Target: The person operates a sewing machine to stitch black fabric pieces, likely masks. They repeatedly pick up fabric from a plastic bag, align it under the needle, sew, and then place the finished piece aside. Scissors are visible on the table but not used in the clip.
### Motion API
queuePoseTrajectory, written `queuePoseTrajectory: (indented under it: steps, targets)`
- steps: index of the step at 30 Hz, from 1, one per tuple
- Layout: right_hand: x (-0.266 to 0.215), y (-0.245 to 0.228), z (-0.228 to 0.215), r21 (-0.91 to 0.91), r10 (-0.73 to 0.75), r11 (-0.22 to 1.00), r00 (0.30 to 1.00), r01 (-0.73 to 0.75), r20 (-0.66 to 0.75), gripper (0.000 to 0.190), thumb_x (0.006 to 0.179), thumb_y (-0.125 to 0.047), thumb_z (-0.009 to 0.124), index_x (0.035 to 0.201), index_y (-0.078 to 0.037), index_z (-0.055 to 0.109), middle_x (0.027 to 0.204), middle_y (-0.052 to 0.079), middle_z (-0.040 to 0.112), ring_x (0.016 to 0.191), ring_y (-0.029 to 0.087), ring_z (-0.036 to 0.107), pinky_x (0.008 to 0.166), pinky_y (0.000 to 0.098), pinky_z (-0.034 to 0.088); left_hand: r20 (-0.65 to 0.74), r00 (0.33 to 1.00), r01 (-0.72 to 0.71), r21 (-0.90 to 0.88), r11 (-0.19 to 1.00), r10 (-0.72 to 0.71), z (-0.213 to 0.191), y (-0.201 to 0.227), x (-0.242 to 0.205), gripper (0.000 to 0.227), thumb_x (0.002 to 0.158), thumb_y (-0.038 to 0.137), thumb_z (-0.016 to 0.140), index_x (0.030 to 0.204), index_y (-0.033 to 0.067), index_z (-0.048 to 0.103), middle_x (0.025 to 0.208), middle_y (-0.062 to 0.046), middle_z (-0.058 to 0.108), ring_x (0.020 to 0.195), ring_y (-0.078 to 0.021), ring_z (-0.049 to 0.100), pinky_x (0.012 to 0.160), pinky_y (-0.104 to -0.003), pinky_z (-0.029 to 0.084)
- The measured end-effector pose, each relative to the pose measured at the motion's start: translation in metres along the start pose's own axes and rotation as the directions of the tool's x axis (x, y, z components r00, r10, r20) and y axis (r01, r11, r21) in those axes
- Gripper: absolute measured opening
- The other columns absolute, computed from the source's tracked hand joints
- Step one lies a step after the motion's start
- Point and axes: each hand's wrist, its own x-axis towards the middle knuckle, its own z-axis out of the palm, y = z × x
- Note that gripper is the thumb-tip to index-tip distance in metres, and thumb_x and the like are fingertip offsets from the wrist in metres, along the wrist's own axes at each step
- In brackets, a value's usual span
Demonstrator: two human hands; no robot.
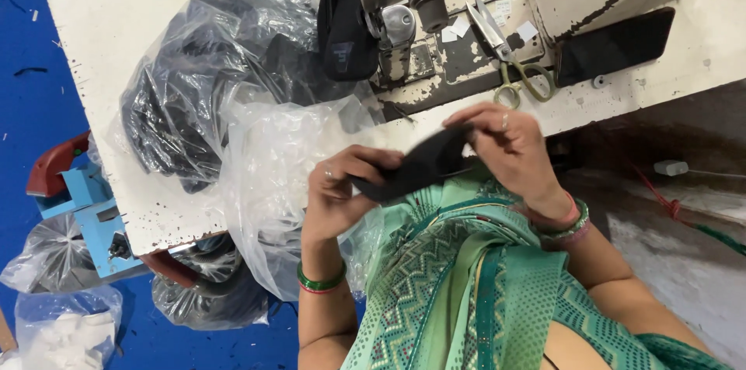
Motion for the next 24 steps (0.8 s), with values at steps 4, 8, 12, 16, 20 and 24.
queuePoseTrajectory:
  steps: [4,8,12,16,20,24]
  targets:
    - [0.010,0.012,-0.002,-0.343,-0.227,0.910,0.972,0.233,0.058,0.012,0.090,0.000,0.069,0.102,0.004,0.069,0.121,0.010,0.071,0.108,0.016,0.071,0.092,0.0265,0.055,-0.309,0.925,0.053,-0.469,0.881,-0.220,0.004,-0.034,-0.022,0.041,0.086,-0.010,0.081,0.119,0.0045,0.060,0.116,-0.012,0.072,0.107,-0.0214,0.070,0.098,-0.035,0.057]
    - [0.004,0.006,0.007,0.210,-0.258,0.947,0.965,0.244,0.044,0.030,0.101,0.004,0.055,0.131,0.002,0.054,0.145,0.017,0.057,0.133,0.021,0.060,0.115,0.0338,0.050,-0.368,0.873,0.020,-0.629,0.778,-0.320,0.011,-0.024,-0.006,0.050,0.085,-0.002,0.081,0.128,0.0007,0.056,0.116,-0.009,0.069,0.107,-0.0184,0.068,0.099,-0.033,0.055]
    - [0.002,-0.026,0.005,0.467,-0.135,0.878,0.990,0.106,0.028,0.036,0.096,0.003,0.053,0.131,-0.003,0.054,0.151,0.017,0.051,0.123,0.017,0.062,0.107,0.0329,0.052,-0.358,0.894,0.068,-0.484,0.872,-0.269,0.005,-0.036,-0.020,0.049,0.087,-0.006,0.084,0.123,0.0056,0.052,0.113,-0.006,0.066,0.106,-0.0143,0.064,0.099,-0.030,0.053]
    - [-0.014,0.007,-0.007,0.229,-0.048,0.973,0.997,0.034,0.057,0.019,0.096,0.008,0.071,0.109,-0.002,0.061,0.144,0.020,0.061,0.118,0.014,0.063,0.095,0.0266,0.055,-0.292,0.939,0.069,-0.362,0.929,-0.183,0.002,-0.024,-0.019,0.053,0.085,-0.006,0.086,0.126,0.0062,0.054,0.113,-0.004,0.064,0.104,-0.0121,0.063,0.099,-0.029,0.053]
    - [-0.013,-0.015,0.002,0.196,-0.111,0.977,0.988,0.089,0.107,0.019,0.091,0.009,0.071,0.101,-0.003,0.060,0.139,0.016,0.061,0.117,0.013,0.065,0.094,0.0249,0.056,-0.312,0.936,0.134,-0.124,0.983,-0.166,-0.001,-0.009,-0.016,0.049,0.080,-0.003,0.086,0.121,0.0036,0.059,0.113,-0.007,0.067,0.105,-0.0135,0.065,0.094,-0.028,0.054]
    - [-0.015,-0.023,0.000,0.179,0.043,0.981,0.982,-0.076,0.182,0.026,0.084,0.015,0.072,0.100,-0.003,0.063,0.137,0.014,0.068,0.071,-0.003,0.040,0.063,0.0124,0.038,-0.246,0.963,0.091,-0.100,0.991,-0.113,-0.001,-0.004,-0.013,0.026,0.087,-0.003,0.084,0.109,-0.0001,0.070,0.105,-0.010,0.073,0.094,-0.0161,0.070,0.085,-0.028,0.059]
